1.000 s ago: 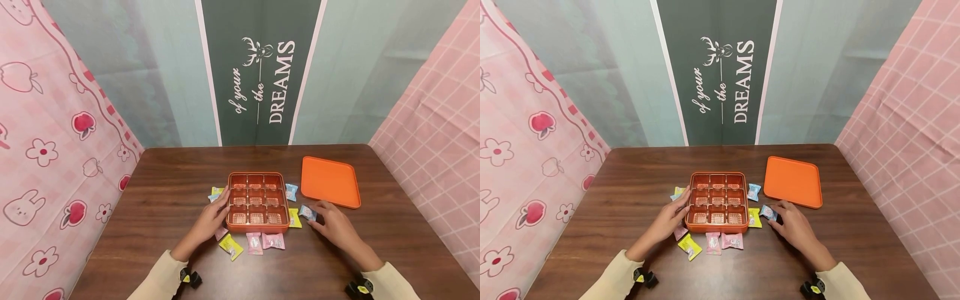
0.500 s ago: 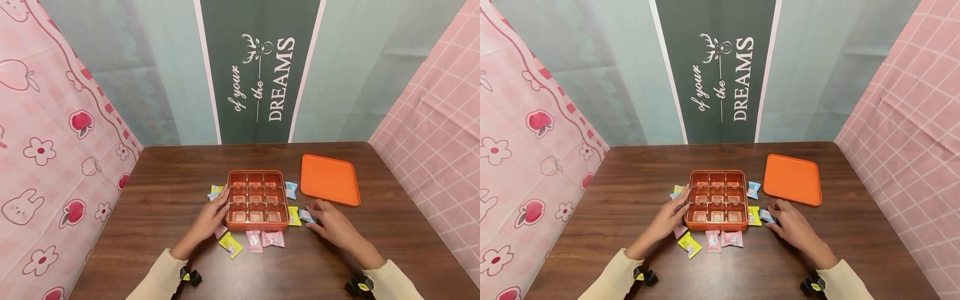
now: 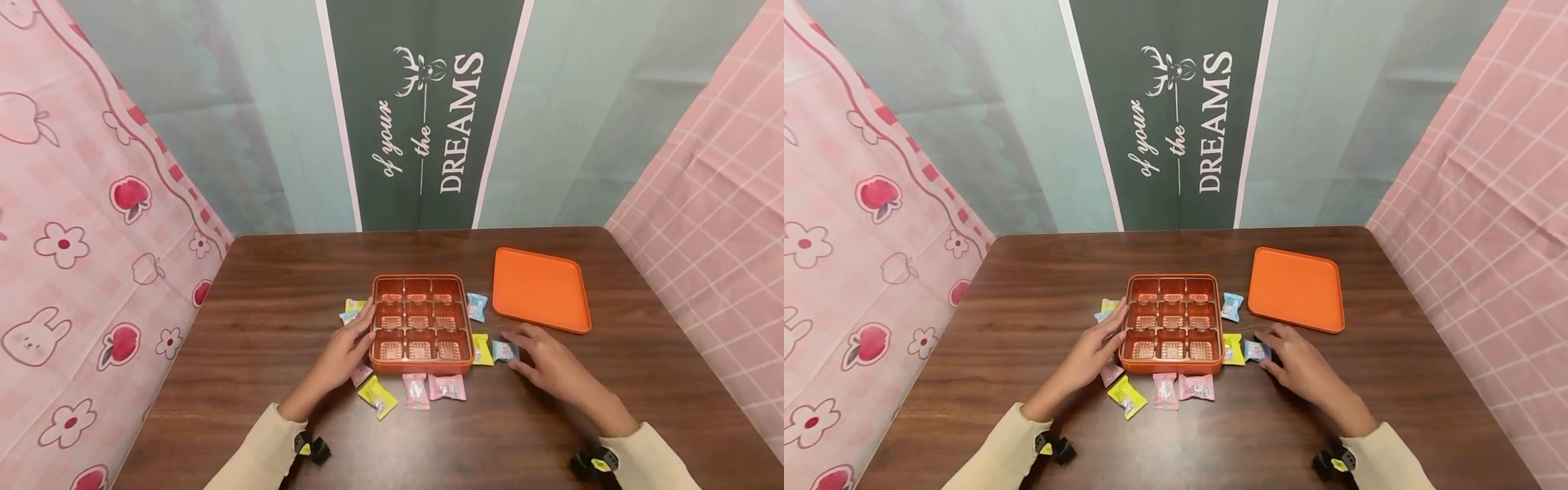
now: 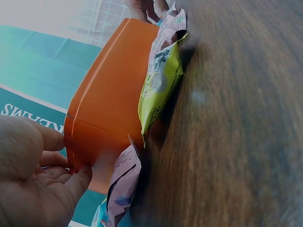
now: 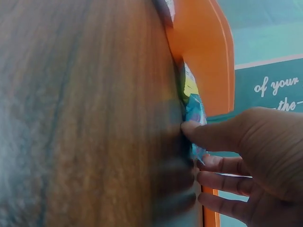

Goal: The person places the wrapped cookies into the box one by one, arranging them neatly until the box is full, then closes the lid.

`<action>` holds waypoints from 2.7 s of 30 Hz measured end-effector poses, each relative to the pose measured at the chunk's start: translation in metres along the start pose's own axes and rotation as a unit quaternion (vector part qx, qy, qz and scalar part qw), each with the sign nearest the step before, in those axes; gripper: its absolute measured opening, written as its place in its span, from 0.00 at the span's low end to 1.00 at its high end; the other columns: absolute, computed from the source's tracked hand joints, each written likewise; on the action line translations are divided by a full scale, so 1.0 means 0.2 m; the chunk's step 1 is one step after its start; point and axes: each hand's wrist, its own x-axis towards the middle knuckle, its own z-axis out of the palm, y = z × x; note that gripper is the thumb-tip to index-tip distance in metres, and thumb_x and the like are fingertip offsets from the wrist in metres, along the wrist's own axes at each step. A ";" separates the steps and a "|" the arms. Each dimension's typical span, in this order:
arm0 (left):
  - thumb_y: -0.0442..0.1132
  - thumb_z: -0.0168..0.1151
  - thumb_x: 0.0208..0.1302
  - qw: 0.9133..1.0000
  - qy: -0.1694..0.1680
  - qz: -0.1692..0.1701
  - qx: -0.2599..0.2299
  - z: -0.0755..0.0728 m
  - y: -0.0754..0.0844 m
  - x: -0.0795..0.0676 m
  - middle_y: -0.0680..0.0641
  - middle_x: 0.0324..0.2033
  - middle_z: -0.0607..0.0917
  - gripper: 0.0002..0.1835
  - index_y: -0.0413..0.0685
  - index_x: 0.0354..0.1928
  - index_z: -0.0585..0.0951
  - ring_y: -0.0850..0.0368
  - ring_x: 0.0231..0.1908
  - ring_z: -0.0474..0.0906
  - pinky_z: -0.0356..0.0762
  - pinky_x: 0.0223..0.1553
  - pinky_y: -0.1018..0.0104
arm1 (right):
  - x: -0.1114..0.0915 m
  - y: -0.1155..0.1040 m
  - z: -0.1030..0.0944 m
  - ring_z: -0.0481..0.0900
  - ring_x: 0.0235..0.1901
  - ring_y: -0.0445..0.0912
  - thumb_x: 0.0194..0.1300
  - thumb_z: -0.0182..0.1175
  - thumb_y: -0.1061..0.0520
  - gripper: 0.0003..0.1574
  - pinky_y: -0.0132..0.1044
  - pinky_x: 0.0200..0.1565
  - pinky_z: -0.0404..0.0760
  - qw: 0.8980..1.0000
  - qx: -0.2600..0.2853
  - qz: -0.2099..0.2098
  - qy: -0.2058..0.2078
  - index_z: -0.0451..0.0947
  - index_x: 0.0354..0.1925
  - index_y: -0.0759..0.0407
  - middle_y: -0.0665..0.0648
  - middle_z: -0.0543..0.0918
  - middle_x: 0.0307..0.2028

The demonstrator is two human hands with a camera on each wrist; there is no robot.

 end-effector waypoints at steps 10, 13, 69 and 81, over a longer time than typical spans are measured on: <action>0.34 0.54 0.77 1.000 -0.002 -0.005 -0.006 -0.01 0.00 0.00 0.45 0.78 0.57 0.29 0.38 0.76 0.62 0.49 0.75 0.55 0.55 0.74 0.49 | 0.00 0.00 -0.01 0.81 0.44 0.54 0.53 0.78 0.59 0.25 0.56 0.47 0.85 1.000 0.016 0.003 0.023 0.85 0.49 0.65 0.61 0.82 0.47; 0.34 0.54 0.77 1.000 -0.001 0.000 -0.004 -0.01 0.01 0.00 0.43 0.78 0.57 0.29 0.37 0.75 0.62 0.49 0.76 0.55 0.55 0.74 0.50 | 0.00 -0.01 -0.02 0.82 0.43 0.54 0.53 0.79 0.58 0.26 0.55 0.47 0.85 0.999 0.016 0.008 0.026 0.85 0.50 0.66 0.61 0.82 0.47; 0.33 0.55 0.76 1.000 0.001 0.008 0.008 -0.02 0.00 0.01 0.41 0.77 0.57 0.29 0.35 0.75 0.62 0.44 0.75 0.56 0.57 0.73 0.46 | 0.31 -0.16 -0.20 0.81 0.46 0.57 0.55 0.76 0.55 0.25 0.58 0.46 0.85 0.996 0.045 -0.004 0.080 0.84 0.49 0.66 0.63 0.85 0.49; 0.34 0.54 0.77 1.000 0.000 0.003 0.003 -0.01 0.01 0.01 0.40 0.77 0.56 0.29 0.36 0.75 0.62 0.45 0.75 0.56 0.56 0.73 0.47 | 0.42 -0.18 -0.22 0.81 0.42 0.57 0.56 0.75 0.55 0.23 0.52 0.42 0.86 0.998 0.038 0.002 0.049 0.83 0.48 0.65 0.63 0.85 0.47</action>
